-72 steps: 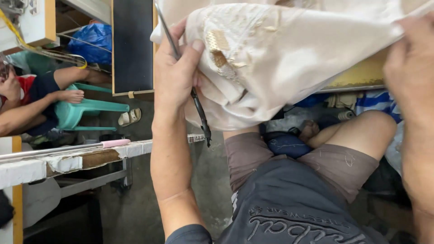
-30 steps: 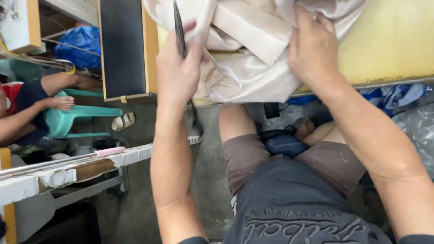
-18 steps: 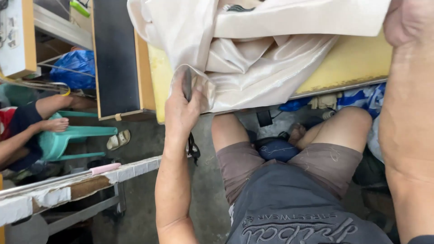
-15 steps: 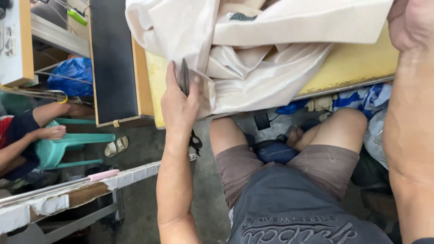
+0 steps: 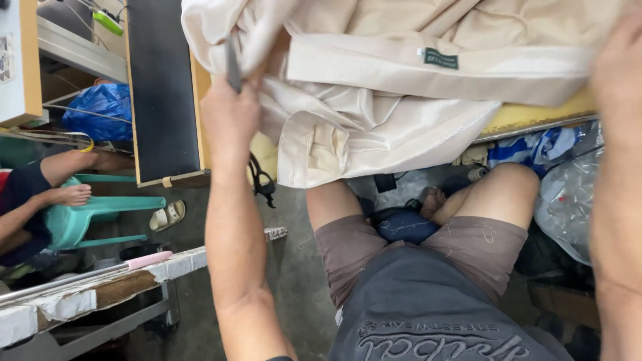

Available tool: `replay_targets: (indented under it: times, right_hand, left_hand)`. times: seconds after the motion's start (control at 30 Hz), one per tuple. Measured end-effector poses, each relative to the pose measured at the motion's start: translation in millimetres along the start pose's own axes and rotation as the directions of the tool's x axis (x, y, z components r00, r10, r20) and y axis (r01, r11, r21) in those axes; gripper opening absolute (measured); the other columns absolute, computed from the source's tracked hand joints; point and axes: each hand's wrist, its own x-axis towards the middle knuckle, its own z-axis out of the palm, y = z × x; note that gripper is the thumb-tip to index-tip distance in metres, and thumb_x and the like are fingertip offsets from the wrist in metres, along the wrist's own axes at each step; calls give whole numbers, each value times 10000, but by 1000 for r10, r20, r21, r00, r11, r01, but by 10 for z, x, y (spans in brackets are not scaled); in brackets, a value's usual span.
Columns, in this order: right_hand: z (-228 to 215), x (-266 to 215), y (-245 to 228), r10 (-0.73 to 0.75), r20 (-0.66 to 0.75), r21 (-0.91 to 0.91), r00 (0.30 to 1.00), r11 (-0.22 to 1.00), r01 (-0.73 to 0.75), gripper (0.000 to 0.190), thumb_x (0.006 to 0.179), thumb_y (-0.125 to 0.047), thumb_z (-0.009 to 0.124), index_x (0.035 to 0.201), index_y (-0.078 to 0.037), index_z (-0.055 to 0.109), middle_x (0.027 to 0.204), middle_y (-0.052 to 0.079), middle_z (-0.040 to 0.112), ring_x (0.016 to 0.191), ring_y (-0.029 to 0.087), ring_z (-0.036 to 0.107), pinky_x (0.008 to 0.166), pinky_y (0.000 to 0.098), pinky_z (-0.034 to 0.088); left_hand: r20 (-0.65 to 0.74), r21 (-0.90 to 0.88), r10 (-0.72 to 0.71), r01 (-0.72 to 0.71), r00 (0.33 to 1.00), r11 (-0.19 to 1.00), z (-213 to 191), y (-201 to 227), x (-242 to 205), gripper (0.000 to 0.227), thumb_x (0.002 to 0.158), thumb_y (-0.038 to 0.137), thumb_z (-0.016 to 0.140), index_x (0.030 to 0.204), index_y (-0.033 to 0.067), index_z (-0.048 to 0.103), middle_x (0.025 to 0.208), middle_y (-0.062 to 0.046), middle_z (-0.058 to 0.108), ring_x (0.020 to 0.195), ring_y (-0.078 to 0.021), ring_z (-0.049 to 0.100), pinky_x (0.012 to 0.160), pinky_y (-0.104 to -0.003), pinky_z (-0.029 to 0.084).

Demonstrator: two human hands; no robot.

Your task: The person uses a pair of scissors to cut a piece of light-colored fabric with gold embroidery. They carefully trim the edges and seams of the fabric while holding it on a yellow work surface.

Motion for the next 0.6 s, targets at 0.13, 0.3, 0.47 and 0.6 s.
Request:
replay_targets:
  times: [0.13, 0.3, 0.47, 0.6]
  right_hand:
    - [-2499, 991, 253, 137, -13, 1000, 990, 7, 13, 479, 1083, 37, 621, 1488, 168, 401, 1461, 402, 471, 1363, 552, 446, 1189, 603, 307]
    - [-3523, 1562, -467, -425, -36, 993, 904, 88, 81, 937, 951, -638, 501, 1605, -30, 216, 1649, 234, 232, 1509, 422, 195, 1239, 569, 90]
    - [-3145, 1801, -715, -141, 3, 999, 990, 50, 4, 265, 829, -142, 553, 1075, -129, 648, 867, 141, 721, 700, 438, 692, 527, 567, 509]
    - [-2784, 2092, -330, -230, 71, 893, 971, -419, -164, 104, 1024, -147, 526, 944, -100, 575, 844, 147, 661, 814, 373, 641, 679, 484, 429]
  left_hand:
    - [81, -243, -124, 140, 989, 960, -249, 65, -135, 274, 942, 307, 452, 832, 82, 562, 806, -80, 635, 740, -247, 546, 687, -400, 438]
    - [112, -274, -51, 80, 992, 958, -239, 210, -410, 338, 942, 331, 464, 960, 51, 652, 918, -123, 721, 848, -276, 649, 740, -420, 483]
    - [373, -215, -51, 140, 926, 967, 59, 8, -769, 756, 821, 521, 621, 1466, 146, 500, 1335, -166, 683, 1204, -347, 654, 950, -434, 481]
    - [503, -6, 24, -24, 864, 1000, 435, 123, -973, 766, 875, 590, 621, 1386, 110, 312, 997, -269, 718, 939, -575, 639, 711, -618, 477]
